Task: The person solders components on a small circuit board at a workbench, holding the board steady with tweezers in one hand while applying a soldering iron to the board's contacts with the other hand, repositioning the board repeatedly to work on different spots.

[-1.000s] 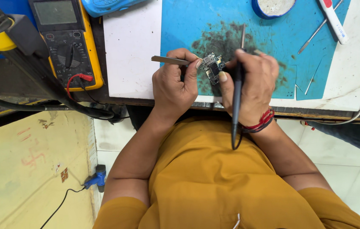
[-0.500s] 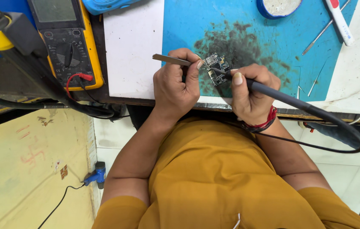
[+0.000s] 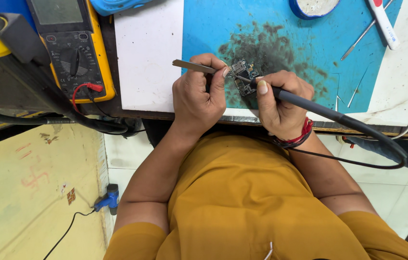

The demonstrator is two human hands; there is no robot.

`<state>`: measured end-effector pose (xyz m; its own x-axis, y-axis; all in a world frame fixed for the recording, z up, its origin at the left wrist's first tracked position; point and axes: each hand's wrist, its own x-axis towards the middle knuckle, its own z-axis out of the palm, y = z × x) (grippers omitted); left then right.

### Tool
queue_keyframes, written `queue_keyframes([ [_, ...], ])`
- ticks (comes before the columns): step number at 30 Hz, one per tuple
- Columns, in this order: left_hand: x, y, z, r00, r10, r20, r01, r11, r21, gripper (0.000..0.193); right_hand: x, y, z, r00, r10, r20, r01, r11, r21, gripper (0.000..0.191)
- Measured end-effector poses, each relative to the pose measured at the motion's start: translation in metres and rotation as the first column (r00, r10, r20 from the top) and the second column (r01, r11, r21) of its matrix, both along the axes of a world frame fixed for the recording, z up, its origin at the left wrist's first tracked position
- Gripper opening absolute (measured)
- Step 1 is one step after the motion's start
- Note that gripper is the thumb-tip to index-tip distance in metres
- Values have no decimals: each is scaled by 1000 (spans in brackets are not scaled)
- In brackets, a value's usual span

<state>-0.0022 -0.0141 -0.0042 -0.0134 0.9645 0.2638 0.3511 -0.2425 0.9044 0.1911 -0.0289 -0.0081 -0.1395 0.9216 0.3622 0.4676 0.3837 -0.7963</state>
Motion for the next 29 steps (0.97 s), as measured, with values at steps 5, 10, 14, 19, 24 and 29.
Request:
queue_keyframes([
  [5,0,2,0,1000,-7,21,7,1000,0,11,1,0,0,1000,0,-7,0,1000,-2,8],
  [10,1,1,1,1000,0,15,1,1000,-7,10,1,0,0,1000,4,-8,-4,1000,10,8],
  [14,0,1,0,1000,-2,11,2,1000,-7,10,1,-1,-1,1000,-3,-10,4,1000,1,8],
  [19,0,1,0,1000,-4,12,4,1000,13,10,0,0,0,1000,-2,-5,2,1000,4,9],
  [24,0,1,0,1000,-6,16,6,1000,-12,11,0,0,0,1000,-1,-14,1,1000,-2,8],
  [29,0,1,0,1000,-7,13,7,1000,8,11,0,0,0,1000,1,-16,0,1000,7,8],
])
